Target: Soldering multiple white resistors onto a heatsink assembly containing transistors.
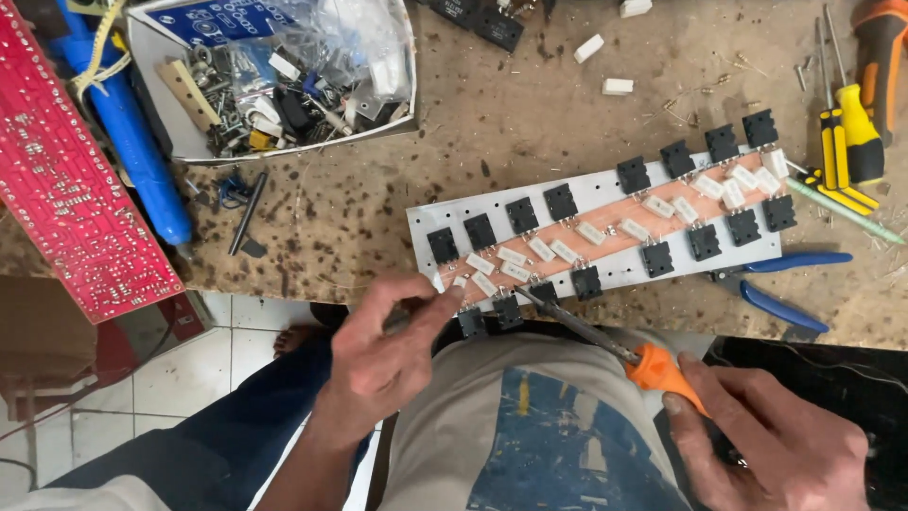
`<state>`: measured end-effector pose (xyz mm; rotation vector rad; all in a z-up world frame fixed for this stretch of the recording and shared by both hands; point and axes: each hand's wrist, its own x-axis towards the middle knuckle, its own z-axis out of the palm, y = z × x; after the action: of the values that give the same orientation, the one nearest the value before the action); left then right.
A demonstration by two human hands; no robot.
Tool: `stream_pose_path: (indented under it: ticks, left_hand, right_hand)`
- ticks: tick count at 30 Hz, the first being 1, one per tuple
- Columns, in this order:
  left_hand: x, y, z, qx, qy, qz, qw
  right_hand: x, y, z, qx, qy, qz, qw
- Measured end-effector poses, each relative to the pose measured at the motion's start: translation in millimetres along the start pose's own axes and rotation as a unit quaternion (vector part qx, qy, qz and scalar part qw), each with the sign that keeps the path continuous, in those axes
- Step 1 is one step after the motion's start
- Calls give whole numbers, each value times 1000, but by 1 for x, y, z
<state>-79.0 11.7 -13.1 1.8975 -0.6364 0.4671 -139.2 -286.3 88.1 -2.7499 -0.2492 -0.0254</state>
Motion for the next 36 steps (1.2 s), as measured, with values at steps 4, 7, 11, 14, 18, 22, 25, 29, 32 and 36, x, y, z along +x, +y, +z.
stream_pose_path:
  ticks: [4,7,11,14,18,22,25,29,32,36]
  left_hand:
    - [-7,-3,17,104,8,17,994]
    - [25,14,10,136,46,29,989]
    - [9,5,17,174,47,59,982]
    - [4,4,19,165,11,68,984]
    - [7,4,19,196,19,77,977]
    - [14,8,17,210,-30,66,975]
    - [14,8,18,220,-41,60,973]
    - [19,10,18,222,-54,58,972]
    - [22,11,16,227,-53,58,971]
    - [23,12,16,217,-53,63,973]
  right_hand:
    - [-7,-3,0,-18,-25,20,999]
    - [-10,-6,5,-15,-9,36,999]
    - [-17,-6,11,-34,-17,40,998]
    - [-21,-4,14,-29,-28,54,998]
    - [-20,-5,14,-36,-38,58,997]
    - [-18,-6,14,-39,-47,54,997]
    - [-22,1,17,-49,-51,36,997]
    - [-22,3,18,-52,-46,20,997]
    - [-20,3,18,-48,-53,12,997]
    - [-24,6,20,-57,-62,9,996]
